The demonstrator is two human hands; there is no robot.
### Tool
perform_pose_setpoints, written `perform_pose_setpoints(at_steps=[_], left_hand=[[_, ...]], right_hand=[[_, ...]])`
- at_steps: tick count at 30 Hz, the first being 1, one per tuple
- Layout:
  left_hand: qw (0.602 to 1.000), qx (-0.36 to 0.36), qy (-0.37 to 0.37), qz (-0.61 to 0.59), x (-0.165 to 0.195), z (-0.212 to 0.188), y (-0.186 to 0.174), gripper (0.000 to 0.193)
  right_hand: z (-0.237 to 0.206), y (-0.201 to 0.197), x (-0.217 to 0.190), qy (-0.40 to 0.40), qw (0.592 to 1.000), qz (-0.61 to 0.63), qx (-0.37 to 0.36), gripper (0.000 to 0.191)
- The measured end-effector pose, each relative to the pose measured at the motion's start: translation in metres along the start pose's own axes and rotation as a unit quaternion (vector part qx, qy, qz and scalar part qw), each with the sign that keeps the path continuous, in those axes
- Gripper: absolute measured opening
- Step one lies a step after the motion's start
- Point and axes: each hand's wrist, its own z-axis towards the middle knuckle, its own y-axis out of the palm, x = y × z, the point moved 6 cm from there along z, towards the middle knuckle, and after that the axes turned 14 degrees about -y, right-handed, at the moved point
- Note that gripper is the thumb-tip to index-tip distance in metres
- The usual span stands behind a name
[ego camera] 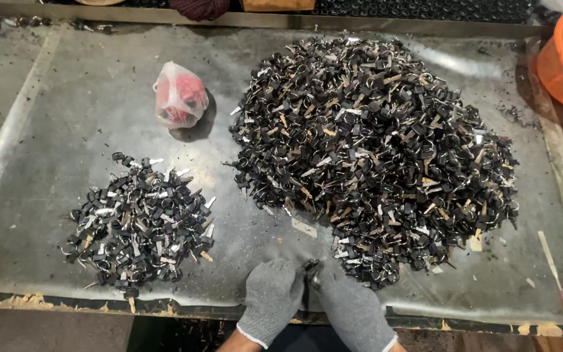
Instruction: The person, wearing gray work gloves, picks small black metal components one at a time from a large pile on a metal workbench and places selected pieces into a separate smaller pile to the left. The sorting continues steadily throughout the episode, gradually growing the smaller pile.
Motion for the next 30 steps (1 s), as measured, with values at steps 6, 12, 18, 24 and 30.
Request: perform_pose_setpoints(at_steps=[6, 12, 18, 24, 30], left_hand=[[0.999, -0.022, 0.034, -0.008, -0.009, 0.008, -0.01, 0.013], [0.999, -0.041, 0.022, 0.009, -0.009, 0.015, -0.019, 0.009], [0.971, -0.209, -0.094, 0.074, -0.009, 0.025, -0.028, 0.02], [0.992, -0.093, -0.082, 0.023, -0.007, 0.057, -0.064, 0.03], [0.99, -0.098, -0.007, -0.103, -0.01, 0.075, -0.047, 0.021]], right_hand=[[0.019, -0.015, -0.014, 0.094, 0.985, 0.063, -0.128, 0.079], [0.034, -0.027, -0.015, 0.138, 0.987, 0.012, -0.084, 0.033], [0.036, -0.047, -0.015, 0.117, 0.986, 0.087, -0.077, 0.046], [0.036, -0.017, -0.038, 0.099, 0.983, 0.041, -0.151, 0.056], [0.045, 0.027, -0.049, -0.184, 0.866, -0.273, -0.376, 0.032]])
